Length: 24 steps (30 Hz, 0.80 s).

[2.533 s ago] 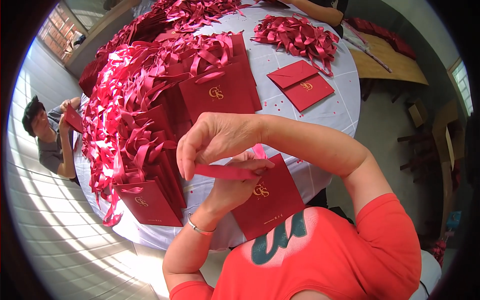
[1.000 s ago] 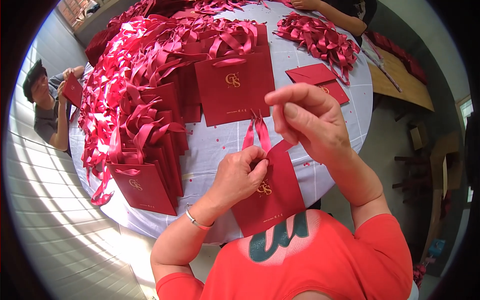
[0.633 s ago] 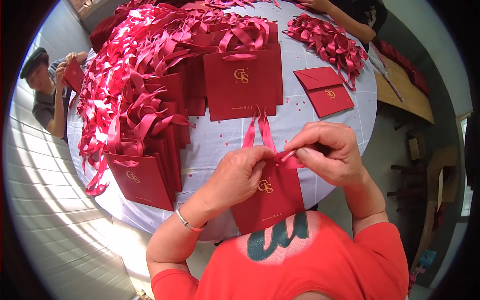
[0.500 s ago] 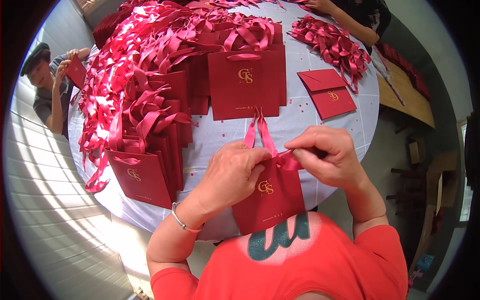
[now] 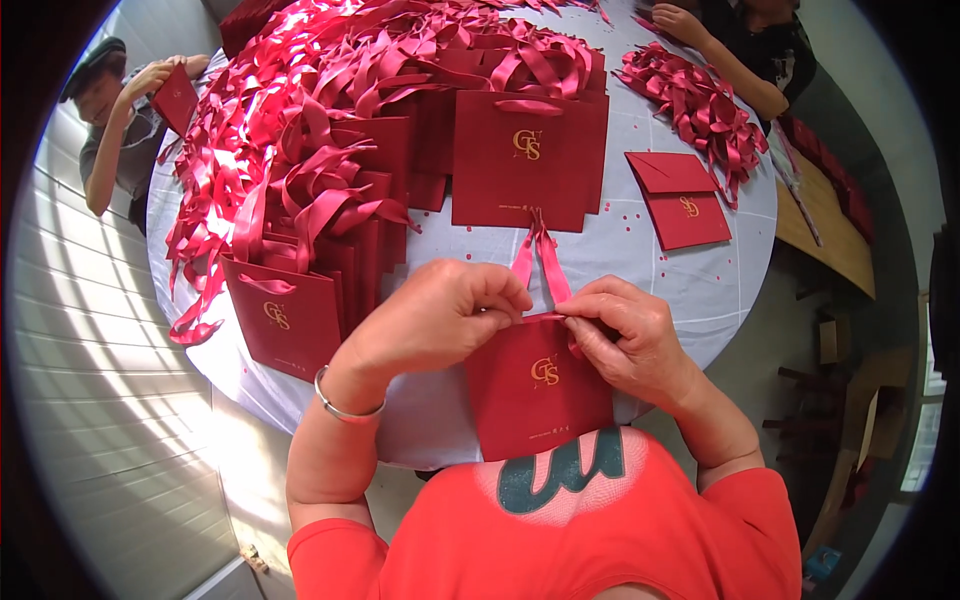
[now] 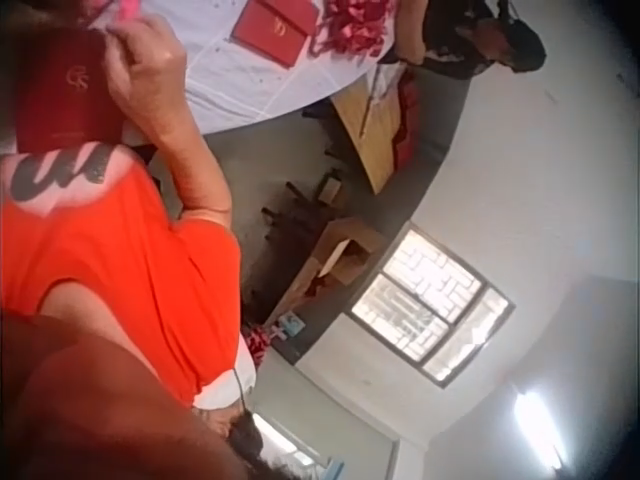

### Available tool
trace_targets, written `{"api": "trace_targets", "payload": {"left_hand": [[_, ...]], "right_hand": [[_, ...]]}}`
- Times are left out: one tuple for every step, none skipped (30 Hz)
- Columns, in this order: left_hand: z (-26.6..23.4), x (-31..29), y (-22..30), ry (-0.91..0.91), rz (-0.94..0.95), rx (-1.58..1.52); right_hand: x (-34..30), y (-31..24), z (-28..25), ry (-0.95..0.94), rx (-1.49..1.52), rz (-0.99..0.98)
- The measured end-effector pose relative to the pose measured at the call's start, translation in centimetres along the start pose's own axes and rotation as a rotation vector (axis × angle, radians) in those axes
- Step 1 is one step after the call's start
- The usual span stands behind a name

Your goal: The person attaches ribbon handles to paper gift bags by threading ribbons through the holes in each bag and securing them by hand.

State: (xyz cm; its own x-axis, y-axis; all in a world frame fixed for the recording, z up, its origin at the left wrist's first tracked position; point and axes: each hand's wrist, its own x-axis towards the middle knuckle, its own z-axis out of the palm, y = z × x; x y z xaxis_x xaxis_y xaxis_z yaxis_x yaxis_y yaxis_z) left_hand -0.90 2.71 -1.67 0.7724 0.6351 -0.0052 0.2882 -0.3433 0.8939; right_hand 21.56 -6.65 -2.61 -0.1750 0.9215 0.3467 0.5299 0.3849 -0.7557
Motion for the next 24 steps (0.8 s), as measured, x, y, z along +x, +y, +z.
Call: {"api": "trace_targets", "payload": {"left_hand": [[-0.6, 0.0, 0.3, -0.056, -0.172, -0.159], [-1.1, 0.1, 0.6, -0.111, -0.343, -0.320], [-1.5, 0.1, 0.6, -0.154, -0.319, -0.282], [-1.7, 0.2, 0.7, -0.145, -0.324, -0.288], [-1.9, 0.2, 0.7, -0.191, -0.333, -0.269], [-2.1, 0.1, 0.7, -0.239, -0.342, -0.249], [-2.1, 0.0, 0.6, -0.229, -0.347, -0.255], [-2.1, -0.1, 0.4, -0.247, -0.336, -0.212], [-2.1, -0.1, 0.2, -0.265, -0.324, -0.170], [-2.0, -0.1, -0.1, -0.258, -0.327, -0.177], [-1.8, 0.0, -0.6, -0.281, -0.359, -0.183], [-1.6, 0.2, -0.8, -0.305, -0.390, -0.190], [-1.6, 0.3, -0.8, -0.299, -0.392, -0.197], [-1.5, 0.3, -0.8, -0.300, -0.409, -0.192], [-1.6, 0.4, -0.7, -0.304, -0.424, -0.184], [-1.5, 0.5, -0.8, -0.301, -0.423, -0.188], [-1.4, 0.6, -0.9, -0.305, -0.410, -0.174], [-1.4, 0.6, -1.0, -0.309, -0.396, -0.160], [-1.3, 0.6, -1.1, -0.307, -0.395, -0.163], [-1.3, 0.6, -1.2, -0.294, -0.363, -0.137], [-1.2, 0.5, -1.3, -0.280, -0.333, -0.112], [-1.0, 0.5, -1.6, -0.277, -0.332, -0.116], [-0.7, 0.5, -2.1, -0.246, -0.258, -0.058], [-0.5, 0.5, -2.4, -0.215, -0.185, 0.000]], "right_hand": [[0.0, 0.0, -0.1, -0.007, 0.010, 0.018], [0.1, -0.1, -0.1, -0.017, 0.013, 0.015], [0.1, -0.1, -0.1, -0.019, 0.030, 0.049], [0.1, -0.1, -0.1, -0.021, 0.047, 0.083], [0.1, 0.0, -0.1, -0.034, 0.050, 0.080], [0.1, 0.0, 0.0, -0.026, 0.056, 0.088], [0.1, 0.0, 0.0, -0.018, 0.063, 0.095], [0.2, 0.0, 0.0, -0.029, 0.066, 0.093], [0.4, 0.0, 0.0, -0.037, 0.048, 0.085], [0.5, 0.0, 0.1, -0.045, 0.031, 0.077], [0.6, 0.0, 0.2, -0.055, 0.031, 0.076], [0.7, -0.1, 0.5, -0.009, -0.051, -0.027], [0.8, -0.1, 0.7, 0.038, -0.134, -0.131], [0.9, -0.3, 0.8, 0.030, -0.133, -0.132], [1.0, -0.6, 0.8, -0.008, -0.154, -0.196], [1.1, -0.8, 0.9, -0.046, -0.176, -0.260], [1.1, -0.9, 1.5, -0.034, -0.186, -0.278], [1.2, -1.0, 1.6, -0.037, -0.188, -0.279], [1.3, -1.0, 1.7, -0.077, -0.217, -0.316], [1.4, -1.1, 1.9, -0.116, -0.246, -0.353], [1.4, -1.1, 2.0, -0.120, -0.247, -0.354], [1.3, -1.2, 2.1, -0.126, -0.266, -0.346], [1.3, -1.2, 2.2, -0.132, -0.285, -0.337], [1.3, -1.3, 2.2, -0.136, -0.287, -0.337]]}}
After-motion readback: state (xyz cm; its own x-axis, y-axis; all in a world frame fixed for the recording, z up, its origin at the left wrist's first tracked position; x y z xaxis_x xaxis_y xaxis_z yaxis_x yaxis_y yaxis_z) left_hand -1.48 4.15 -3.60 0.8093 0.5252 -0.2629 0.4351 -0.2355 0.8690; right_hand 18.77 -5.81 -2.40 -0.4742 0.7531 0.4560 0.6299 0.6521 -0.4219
